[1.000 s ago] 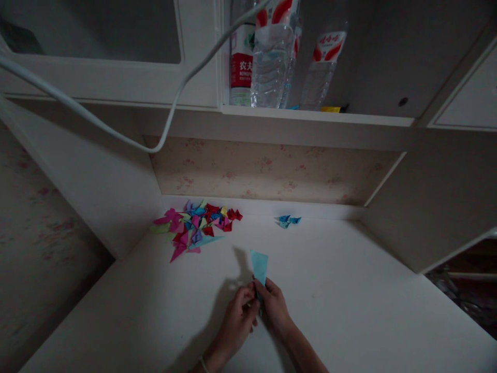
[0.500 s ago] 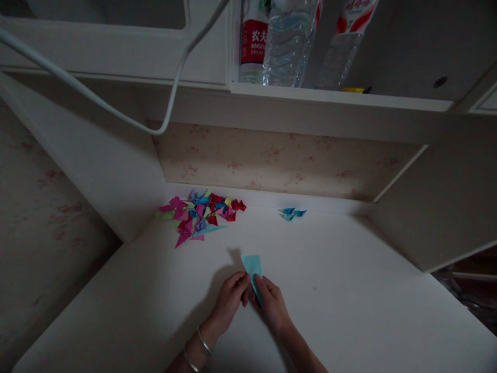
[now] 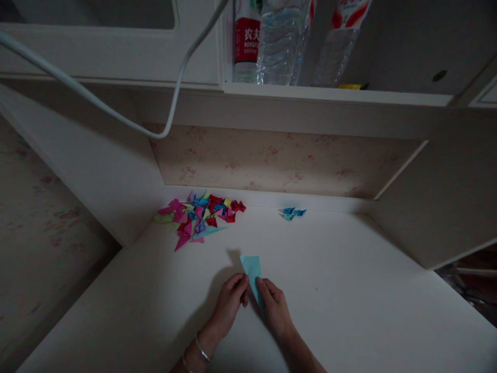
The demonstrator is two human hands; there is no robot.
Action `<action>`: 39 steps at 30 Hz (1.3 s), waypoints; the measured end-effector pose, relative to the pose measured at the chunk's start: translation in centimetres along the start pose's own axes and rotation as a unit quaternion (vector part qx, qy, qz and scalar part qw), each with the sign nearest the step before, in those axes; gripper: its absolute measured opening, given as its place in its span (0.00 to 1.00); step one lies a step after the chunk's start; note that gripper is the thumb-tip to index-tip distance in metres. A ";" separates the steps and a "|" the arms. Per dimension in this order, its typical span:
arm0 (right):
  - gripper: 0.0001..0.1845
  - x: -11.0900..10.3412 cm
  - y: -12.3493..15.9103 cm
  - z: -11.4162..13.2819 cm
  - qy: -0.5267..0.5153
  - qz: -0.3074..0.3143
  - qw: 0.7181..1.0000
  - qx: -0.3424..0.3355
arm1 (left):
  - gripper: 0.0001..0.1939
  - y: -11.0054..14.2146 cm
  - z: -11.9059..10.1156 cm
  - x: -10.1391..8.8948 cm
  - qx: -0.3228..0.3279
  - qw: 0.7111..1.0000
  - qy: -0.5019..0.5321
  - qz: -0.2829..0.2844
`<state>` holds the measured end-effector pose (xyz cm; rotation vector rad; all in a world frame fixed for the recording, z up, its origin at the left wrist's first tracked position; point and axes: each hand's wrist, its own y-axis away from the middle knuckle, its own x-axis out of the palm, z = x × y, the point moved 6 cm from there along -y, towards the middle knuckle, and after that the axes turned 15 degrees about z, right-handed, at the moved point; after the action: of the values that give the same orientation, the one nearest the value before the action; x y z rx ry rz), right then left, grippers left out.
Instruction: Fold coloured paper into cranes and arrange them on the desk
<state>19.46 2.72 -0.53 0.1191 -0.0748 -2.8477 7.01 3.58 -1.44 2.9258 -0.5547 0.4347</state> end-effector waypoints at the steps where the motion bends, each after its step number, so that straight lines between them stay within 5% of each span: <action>1: 0.24 0.0 0.0 0.0 0.000 0.000 1.000 -0.001 | 0.16 0.0 0.1 0.0 -0.002 1.000 0.001 -0.001; 39: 0.26 -0.1 0.1 -0.2 0.022 -0.012 1.000 0.001 | 0.19 0.0 0.0 -0.1 -0.005 1.000 -0.027 -0.003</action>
<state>19.57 2.61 -0.69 0.1839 -0.0678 -2.8666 6.94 3.62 -1.42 2.9362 -0.5522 0.3504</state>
